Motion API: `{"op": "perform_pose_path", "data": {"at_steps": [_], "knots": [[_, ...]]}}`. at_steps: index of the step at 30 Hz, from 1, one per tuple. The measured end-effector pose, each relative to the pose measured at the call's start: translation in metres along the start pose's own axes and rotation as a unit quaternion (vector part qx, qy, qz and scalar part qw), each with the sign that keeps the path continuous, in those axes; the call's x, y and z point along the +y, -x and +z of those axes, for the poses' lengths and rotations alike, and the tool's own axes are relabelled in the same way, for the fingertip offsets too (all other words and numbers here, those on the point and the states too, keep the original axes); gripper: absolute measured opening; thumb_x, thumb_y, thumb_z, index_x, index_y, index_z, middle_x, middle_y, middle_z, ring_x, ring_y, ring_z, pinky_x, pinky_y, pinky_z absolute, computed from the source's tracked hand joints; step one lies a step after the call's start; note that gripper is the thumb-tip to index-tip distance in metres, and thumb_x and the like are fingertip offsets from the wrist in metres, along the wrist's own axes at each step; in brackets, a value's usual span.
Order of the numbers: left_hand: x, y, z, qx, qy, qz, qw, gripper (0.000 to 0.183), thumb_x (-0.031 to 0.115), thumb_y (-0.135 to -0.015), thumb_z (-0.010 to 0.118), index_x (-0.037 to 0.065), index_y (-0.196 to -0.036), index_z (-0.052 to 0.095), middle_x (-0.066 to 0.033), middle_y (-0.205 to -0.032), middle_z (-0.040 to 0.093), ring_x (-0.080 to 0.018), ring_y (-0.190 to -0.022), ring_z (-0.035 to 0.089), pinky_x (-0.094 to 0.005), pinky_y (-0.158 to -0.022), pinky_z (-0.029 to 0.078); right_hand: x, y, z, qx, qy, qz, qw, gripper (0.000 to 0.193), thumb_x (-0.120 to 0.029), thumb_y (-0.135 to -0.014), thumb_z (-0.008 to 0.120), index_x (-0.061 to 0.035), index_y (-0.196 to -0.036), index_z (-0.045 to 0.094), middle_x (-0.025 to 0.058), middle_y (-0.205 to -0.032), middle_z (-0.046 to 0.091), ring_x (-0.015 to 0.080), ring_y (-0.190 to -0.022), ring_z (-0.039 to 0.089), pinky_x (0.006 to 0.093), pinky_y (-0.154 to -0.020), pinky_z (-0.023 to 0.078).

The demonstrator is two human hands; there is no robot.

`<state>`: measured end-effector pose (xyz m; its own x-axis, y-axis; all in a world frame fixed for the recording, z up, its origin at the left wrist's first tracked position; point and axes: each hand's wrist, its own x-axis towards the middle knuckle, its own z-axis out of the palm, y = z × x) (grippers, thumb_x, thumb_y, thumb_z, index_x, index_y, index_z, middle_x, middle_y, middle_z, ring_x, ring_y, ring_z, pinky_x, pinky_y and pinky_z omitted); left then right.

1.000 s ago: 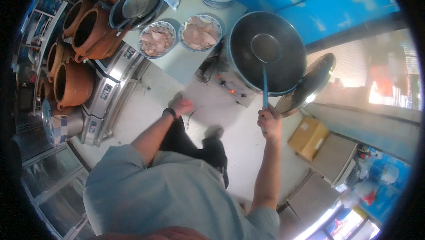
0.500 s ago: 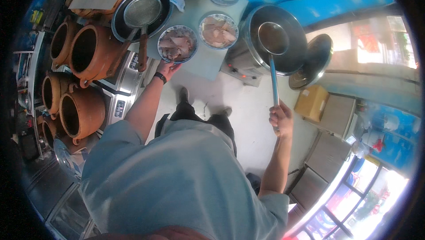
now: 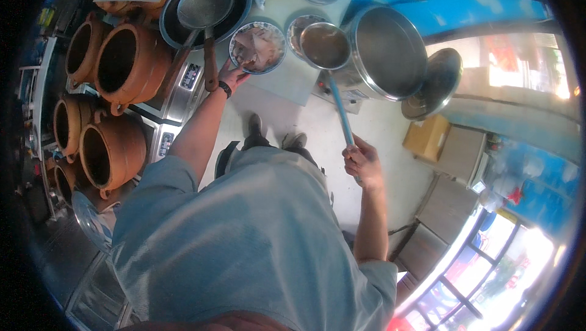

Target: The person assembles multiple noodle bowls by layering ingredients. They place thick noodles into bowls, add thin noodles, then add sliced meat and mushrooms. Finally, they ladle hot broth from a large pot into each bowl.

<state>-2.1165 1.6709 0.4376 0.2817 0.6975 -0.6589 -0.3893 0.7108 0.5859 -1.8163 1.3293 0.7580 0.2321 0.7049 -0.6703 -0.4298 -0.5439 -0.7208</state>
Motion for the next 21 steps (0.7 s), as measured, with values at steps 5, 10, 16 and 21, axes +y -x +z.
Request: {"op": "perform_pose_path", "data": {"at_steps": [5, 10, 16, 21], "knots": [[-0.009, 0.020, 0.006, -0.002, 0.006, 0.008, 1.000, 0.097, -0.001, -0.092, 0.072, 0.026, -0.164, 0.014, -0.0149, -0.138, 0.054, -0.0307, -0.113, 0.066, -0.0429, -0.102, 0.058, 0.002, -0.018, 0.020, -0.041, 0.040, 0.019, 0.998, 0.048, -0.008, -0.102, 0.057, 0.0042, -0.148, 0.047, 0.0011, -0.076, 0.051, 0.0028, -0.050, 0.035, 0.0201, -0.041, 0.028], [-0.013, 0.057, -0.009, 0.019, 0.017, -0.015, 1.000, 0.089, -0.003, -0.094, 0.067, 0.024, -0.163, 0.018, -0.0153, -0.134, 0.054, -0.0290, -0.112, 0.066, -0.0415, -0.101, 0.058, -0.007, -0.030, 0.034, -0.029, 0.109, 0.004, 0.994, 0.046, -0.005, -0.102, 0.055, 0.0049, -0.146, 0.048, -0.0007, -0.072, 0.050, 0.0035, -0.049, 0.037, 0.0218, -0.041, 0.030], [-0.006, 0.103, -0.041, 0.030, -0.005, -0.011, 0.999, 0.068, -0.003, -0.095, 0.066, 0.010, -0.154, 0.035, -0.0170, -0.128, 0.058, -0.0307, -0.110, 0.067, -0.0411, -0.101, 0.059, -0.019, -0.039, 0.042, -0.026, 0.157, -0.014, 0.987, 0.047, -0.004, -0.101, 0.055, 0.0060, -0.146, 0.049, -0.0024, -0.069, 0.049, 0.0040, -0.050, 0.040, 0.0222, -0.042, 0.033], [-0.005, 0.140, -0.068, 0.065, -0.004, 0.008, 0.998, 0.056, -0.001, -0.096, 0.065, 0.003, -0.147, 0.043, -0.0195, -0.125, 0.063, -0.0326, -0.112, 0.068, -0.0415, -0.100, 0.060, -0.024, -0.044, 0.041, -0.021, 0.161, -0.022, 0.986, 0.044, -0.002, -0.102, 0.054, 0.0033, -0.145, 0.051, -0.0028, -0.071, 0.047, 0.0029, -0.049, 0.036, 0.0220, -0.042, 0.028]]}}
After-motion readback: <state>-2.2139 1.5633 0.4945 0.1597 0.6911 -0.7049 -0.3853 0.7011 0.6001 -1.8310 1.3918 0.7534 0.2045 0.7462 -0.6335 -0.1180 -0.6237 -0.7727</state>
